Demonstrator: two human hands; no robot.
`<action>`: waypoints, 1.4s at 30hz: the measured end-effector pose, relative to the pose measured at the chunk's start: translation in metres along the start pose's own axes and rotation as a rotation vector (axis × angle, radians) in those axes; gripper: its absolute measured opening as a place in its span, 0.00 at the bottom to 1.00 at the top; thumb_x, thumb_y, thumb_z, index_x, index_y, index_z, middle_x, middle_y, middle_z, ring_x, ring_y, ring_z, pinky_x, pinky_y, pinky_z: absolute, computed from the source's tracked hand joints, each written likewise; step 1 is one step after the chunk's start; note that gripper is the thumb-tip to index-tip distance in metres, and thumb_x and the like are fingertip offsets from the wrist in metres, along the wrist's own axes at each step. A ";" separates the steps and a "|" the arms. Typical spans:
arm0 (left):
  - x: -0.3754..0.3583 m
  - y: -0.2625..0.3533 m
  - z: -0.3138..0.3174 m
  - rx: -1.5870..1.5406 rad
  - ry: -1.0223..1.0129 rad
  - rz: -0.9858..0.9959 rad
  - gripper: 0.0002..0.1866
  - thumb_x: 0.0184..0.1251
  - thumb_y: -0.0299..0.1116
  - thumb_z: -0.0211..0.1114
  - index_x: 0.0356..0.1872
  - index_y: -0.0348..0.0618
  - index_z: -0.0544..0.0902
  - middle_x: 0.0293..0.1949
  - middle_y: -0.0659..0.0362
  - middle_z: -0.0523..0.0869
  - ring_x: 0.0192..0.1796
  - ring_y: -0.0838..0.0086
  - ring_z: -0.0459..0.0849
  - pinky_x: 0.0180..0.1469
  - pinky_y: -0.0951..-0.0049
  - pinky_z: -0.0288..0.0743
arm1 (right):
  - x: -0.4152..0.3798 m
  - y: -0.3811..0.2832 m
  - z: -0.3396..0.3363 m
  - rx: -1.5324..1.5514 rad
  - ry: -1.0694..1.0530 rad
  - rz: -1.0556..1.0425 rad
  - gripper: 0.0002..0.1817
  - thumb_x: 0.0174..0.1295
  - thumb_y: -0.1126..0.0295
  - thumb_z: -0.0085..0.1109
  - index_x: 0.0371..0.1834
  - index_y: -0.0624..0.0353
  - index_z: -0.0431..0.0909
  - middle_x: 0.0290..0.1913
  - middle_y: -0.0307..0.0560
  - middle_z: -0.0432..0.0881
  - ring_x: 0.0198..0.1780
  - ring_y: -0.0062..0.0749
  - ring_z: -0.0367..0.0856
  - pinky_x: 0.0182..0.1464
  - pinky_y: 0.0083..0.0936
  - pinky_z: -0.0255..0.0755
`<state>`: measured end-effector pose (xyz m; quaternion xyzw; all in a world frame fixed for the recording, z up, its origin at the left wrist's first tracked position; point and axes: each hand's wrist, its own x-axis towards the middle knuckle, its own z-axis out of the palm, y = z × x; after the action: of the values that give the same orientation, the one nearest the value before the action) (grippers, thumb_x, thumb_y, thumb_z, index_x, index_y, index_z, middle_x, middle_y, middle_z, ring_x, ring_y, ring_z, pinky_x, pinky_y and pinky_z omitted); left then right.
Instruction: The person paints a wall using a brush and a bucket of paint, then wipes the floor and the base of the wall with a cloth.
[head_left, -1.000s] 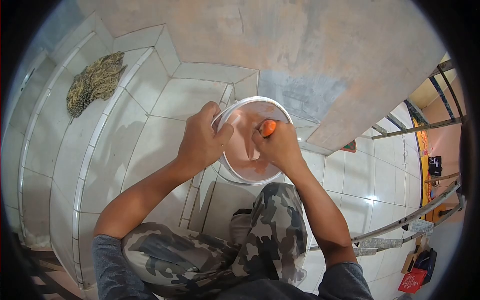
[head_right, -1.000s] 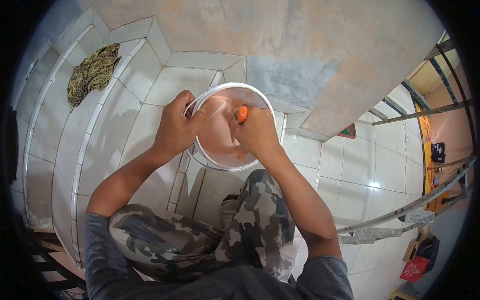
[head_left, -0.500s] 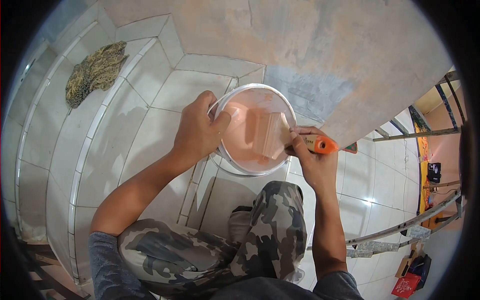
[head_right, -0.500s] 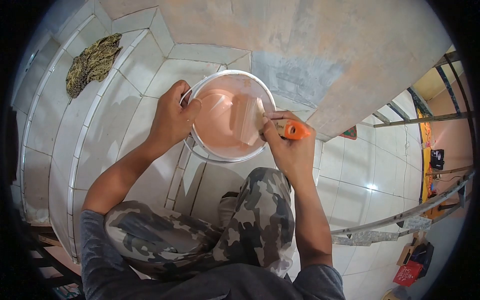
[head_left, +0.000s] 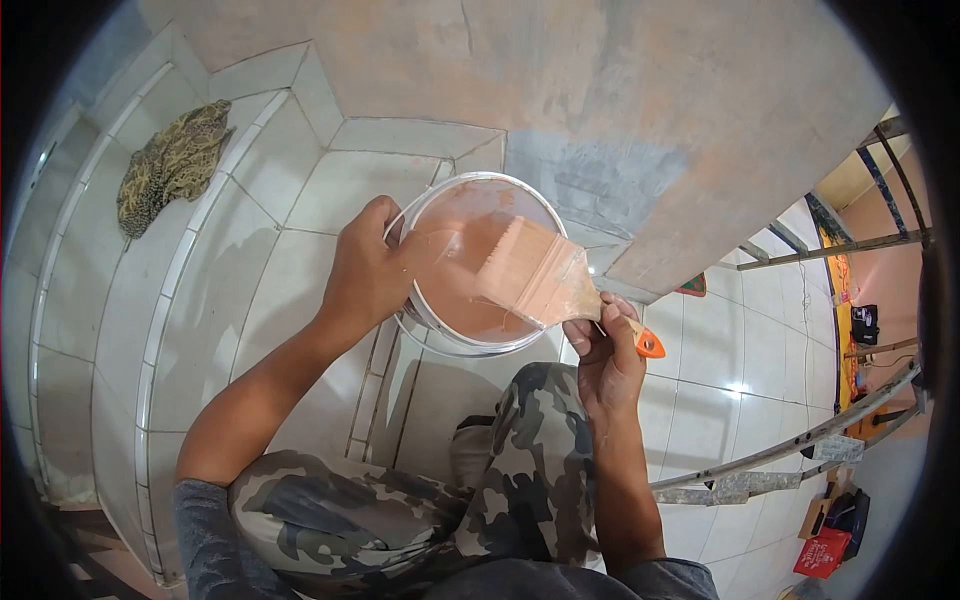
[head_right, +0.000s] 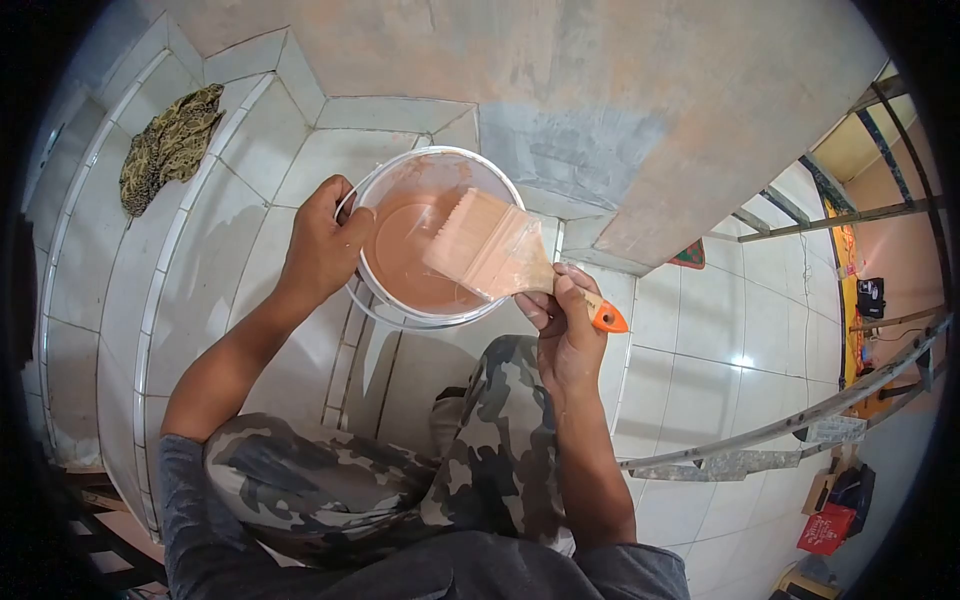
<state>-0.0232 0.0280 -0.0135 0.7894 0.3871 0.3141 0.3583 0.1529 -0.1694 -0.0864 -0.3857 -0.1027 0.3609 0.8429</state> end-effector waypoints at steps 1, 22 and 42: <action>0.001 0.000 0.000 -0.002 0.002 0.002 0.09 0.60 0.28 0.58 0.26 0.38 0.67 0.23 0.64 0.67 0.26 0.82 0.63 0.26 0.75 0.62 | -0.001 0.000 0.000 0.057 0.036 0.007 0.14 0.68 0.70 0.57 0.52 0.66 0.73 0.41 0.55 0.83 0.38 0.37 0.88 0.47 0.34 0.86; 0.009 -0.005 -0.009 -0.099 0.074 -0.076 0.09 0.60 0.29 0.58 0.26 0.37 0.69 0.22 0.60 0.71 0.22 0.78 0.70 0.21 0.70 0.67 | 0.107 0.002 -0.047 0.153 0.249 -0.518 0.16 0.67 0.73 0.57 0.55 0.67 0.69 0.48 0.53 0.78 0.47 0.35 0.82 0.57 0.32 0.80; 0.017 -0.017 -0.025 -0.045 0.078 -0.151 0.04 0.64 0.28 0.57 0.31 0.40 0.73 0.26 0.65 0.73 0.28 0.84 0.68 0.31 0.78 0.65 | 0.106 -0.060 -0.013 0.026 0.170 -0.715 0.15 0.67 0.74 0.54 0.53 0.72 0.69 0.54 0.54 0.76 0.55 0.40 0.81 0.59 0.32 0.80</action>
<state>-0.0406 0.0577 -0.0105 0.7369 0.4519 0.3255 0.3832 0.2669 -0.1305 -0.0627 -0.3434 -0.1562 0.0116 0.9261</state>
